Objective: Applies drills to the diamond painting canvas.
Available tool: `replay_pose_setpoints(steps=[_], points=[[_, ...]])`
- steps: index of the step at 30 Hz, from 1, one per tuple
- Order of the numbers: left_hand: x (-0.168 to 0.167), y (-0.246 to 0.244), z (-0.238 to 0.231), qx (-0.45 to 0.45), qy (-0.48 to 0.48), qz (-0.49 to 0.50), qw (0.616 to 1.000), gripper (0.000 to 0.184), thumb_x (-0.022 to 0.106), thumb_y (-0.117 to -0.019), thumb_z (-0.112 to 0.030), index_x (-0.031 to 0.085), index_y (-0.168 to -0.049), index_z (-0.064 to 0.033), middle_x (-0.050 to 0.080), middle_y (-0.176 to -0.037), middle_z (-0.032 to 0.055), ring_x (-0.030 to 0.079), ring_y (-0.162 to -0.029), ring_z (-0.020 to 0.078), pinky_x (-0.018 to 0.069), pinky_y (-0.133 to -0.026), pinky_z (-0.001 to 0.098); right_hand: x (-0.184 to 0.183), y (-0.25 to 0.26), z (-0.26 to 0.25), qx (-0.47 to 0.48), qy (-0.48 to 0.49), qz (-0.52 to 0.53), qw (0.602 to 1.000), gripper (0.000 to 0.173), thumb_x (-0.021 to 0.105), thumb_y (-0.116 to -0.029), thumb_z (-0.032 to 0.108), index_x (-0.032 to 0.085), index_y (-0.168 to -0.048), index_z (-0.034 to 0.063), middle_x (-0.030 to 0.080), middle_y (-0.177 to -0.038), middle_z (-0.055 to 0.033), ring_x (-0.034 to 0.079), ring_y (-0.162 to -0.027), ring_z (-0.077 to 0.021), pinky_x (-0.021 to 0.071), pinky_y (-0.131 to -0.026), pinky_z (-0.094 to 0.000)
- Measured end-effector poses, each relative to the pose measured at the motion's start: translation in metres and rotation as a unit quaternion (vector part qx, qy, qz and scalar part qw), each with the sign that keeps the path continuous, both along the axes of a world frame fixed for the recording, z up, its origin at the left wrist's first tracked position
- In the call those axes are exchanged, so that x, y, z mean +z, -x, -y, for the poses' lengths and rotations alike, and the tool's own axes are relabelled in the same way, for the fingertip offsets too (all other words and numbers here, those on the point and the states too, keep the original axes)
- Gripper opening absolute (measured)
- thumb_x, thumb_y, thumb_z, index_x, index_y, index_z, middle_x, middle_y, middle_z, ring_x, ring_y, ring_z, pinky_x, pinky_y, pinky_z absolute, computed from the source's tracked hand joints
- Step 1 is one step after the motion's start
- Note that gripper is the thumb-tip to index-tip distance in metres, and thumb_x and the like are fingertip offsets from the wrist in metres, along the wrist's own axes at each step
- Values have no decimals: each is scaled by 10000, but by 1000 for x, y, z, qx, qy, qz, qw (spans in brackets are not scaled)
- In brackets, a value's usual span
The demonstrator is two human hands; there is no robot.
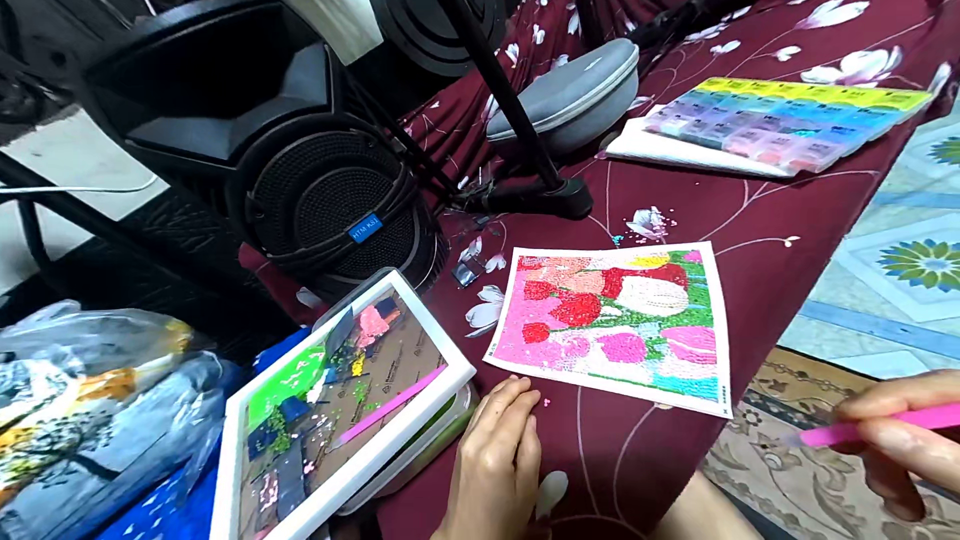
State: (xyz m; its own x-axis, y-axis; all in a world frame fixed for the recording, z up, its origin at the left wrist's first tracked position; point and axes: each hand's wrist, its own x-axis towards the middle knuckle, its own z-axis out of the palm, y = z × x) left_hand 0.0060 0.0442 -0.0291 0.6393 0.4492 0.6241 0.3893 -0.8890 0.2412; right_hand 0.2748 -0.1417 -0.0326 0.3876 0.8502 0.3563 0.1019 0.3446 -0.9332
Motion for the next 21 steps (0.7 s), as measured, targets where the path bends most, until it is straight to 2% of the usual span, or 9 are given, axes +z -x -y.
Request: replay_pose_setpoints(steps=[4,7,10,12,15,21], points=[[-1,-3,1,8,5,13,1000,192,618,-918,-99,766,-979,6,756,-1074,156,708,-1100,205,529,-991,245,12,14,-19,14,-14,25,1000,106,579,-1026,119,639,-1108,152,715,-963,135,674,-741,8,584,-638,-192],[-3,-4,2,9,13,27,1000,176,636,-916,-114,761,-956,3,750,-1070,163,704,-1105,202,526,-994,239,11,37,-54,17,-67,74,995,104,606,-1035,230,673,-1073,161,714,-987,81,663,-734,10,579,-622,-174],[-4,-2,5,13,31,31,999,179,631,-919,-118,766,-951,-5,748,-1081,157,695,-1125,203,524,-998,241,-1,60,-94,-10,-92,100,991,142,608,-1011,332,688,-1011,214,718,-880,82,666,-650,-14,580,-550,-178],[-5,-2,6,10,40,32,999,197,613,-932,-123,769,-967,-8,745,-1090,158,689,-1133,206,524,-999,247,-3,69,-109,-12,-76,99,992,129,604,-1002,306,688,-989,208,715,-854,85,683,-646,-34,600,-547,-198],[-6,-1,6,3,42,20,999,250,568,-961,-141,763,-1048,-12,730,-1120,170,677,-1138,224,520,-999,263,-7,76,-117,-18,-60,123,990,152,601,-998,320,690,-977,198,714,-843,94,685,-657,-22,603,-562,-193],[-5,-3,7,5,41,5,999,264,550,-970,-154,771,-1058,-39,723,-1121,173,671,-1117,252,520,-983,291,-12,83,-118,-30,-64,164,984,217,579,-1018,369,691,-975,188,710,-856,100,685,-698,5,601,-601,-176]])
